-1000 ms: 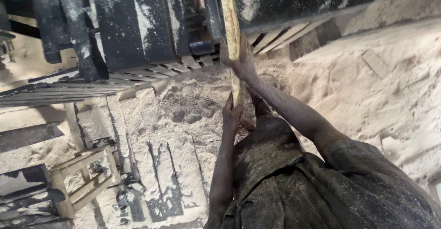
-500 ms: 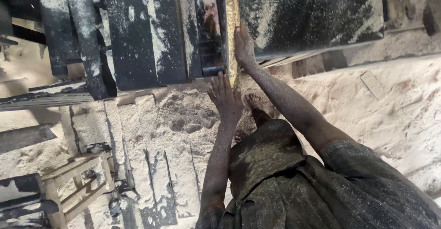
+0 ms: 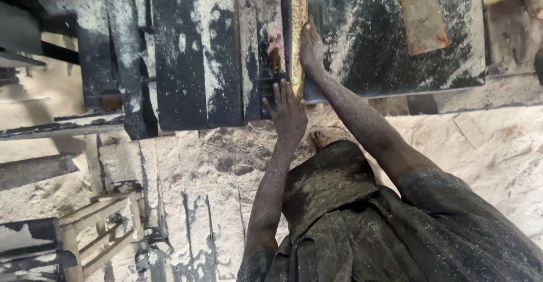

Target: The person processes lengths of wood by feeding them through a saw and moving the resulting planks and scrap pieces to the side.

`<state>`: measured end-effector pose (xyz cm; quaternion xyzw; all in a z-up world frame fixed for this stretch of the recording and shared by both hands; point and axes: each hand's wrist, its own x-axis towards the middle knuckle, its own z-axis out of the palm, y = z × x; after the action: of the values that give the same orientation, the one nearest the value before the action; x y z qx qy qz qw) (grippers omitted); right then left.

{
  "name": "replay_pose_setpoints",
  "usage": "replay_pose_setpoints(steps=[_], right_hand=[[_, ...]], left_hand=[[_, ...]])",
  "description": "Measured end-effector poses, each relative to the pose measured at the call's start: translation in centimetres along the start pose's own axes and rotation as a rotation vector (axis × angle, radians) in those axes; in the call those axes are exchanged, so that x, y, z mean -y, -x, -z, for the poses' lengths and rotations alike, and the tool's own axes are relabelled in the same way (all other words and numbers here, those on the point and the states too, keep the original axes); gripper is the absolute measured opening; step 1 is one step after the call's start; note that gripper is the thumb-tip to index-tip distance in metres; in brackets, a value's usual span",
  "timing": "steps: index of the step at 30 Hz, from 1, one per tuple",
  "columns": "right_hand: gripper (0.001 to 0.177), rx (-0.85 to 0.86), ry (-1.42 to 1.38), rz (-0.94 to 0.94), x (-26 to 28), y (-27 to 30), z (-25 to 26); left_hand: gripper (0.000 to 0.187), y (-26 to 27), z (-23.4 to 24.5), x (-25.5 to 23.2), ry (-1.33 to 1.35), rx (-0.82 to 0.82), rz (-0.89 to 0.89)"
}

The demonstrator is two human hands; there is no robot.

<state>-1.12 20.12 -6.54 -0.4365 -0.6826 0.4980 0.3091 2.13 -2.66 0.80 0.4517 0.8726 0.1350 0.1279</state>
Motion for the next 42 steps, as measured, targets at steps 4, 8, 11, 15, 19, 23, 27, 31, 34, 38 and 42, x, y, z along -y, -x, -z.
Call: replay_pose_setpoints(steps=[4,8,11,15,19,23,27,31,34,38,42], right_hand=[[0.082,-0.023,-0.009,0.027,-1.3,-3.0,-0.9],[0.079,-0.108,-0.046,0.13,-3.2,-7.1,-2.0],[0.079,-0.065,-0.021,-0.074,-3.6,-8.1,-2.1],[0.065,-0.066,0.05,-0.063,-1.3,-9.1,-2.2],[0.057,0.081,0.236,0.098,-3.0,0.2,-0.7],[0.068,0.297,0.038,0.025,-0.8,12.5,3.2],[0.067,0.328,-0.044,0.359,2.6,11.5,5.2],[0.071,0.3,0.104,0.205,3.8,8.8,4.3],[0.074,0.339,0.09,-0.078,2.6,6.8,3.4],[0.071,0.21,0.111,0.306,0.1,3.2,2.1],[0.065,0.112,0.165,0.241,1.5,0.4,1.6]], left_hand=[[0.071,-3.1,0.4,-0.2,-0.009,0.057,0.03],[0.072,-5.2,1.5,-0.8,-0.02,0.009,0.009],[0.076,-6.6,1.6,-0.7,-0.048,0.044,0.019],[0.076,-6.8,1.6,0.2,0.002,-0.038,-0.027],[0.052,-2.9,0.0,3.4,0.262,-0.114,-0.016],[0.036,-1.8,-1.2,4.0,0.233,-0.22,-0.086],[0.033,-3.8,-0.3,3.8,0.355,-0.231,-0.092],[0.039,-5.6,1.0,3.1,0.529,-0.265,-0.106],[0.037,-8.0,1.9,2.7,0.568,-0.321,-0.143],[0.033,-10.6,1.8,2.4,0.294,-0.317,-0.173],[0.024,-13.7,0.0,2.9,0.224,-0.429,-0.182]])
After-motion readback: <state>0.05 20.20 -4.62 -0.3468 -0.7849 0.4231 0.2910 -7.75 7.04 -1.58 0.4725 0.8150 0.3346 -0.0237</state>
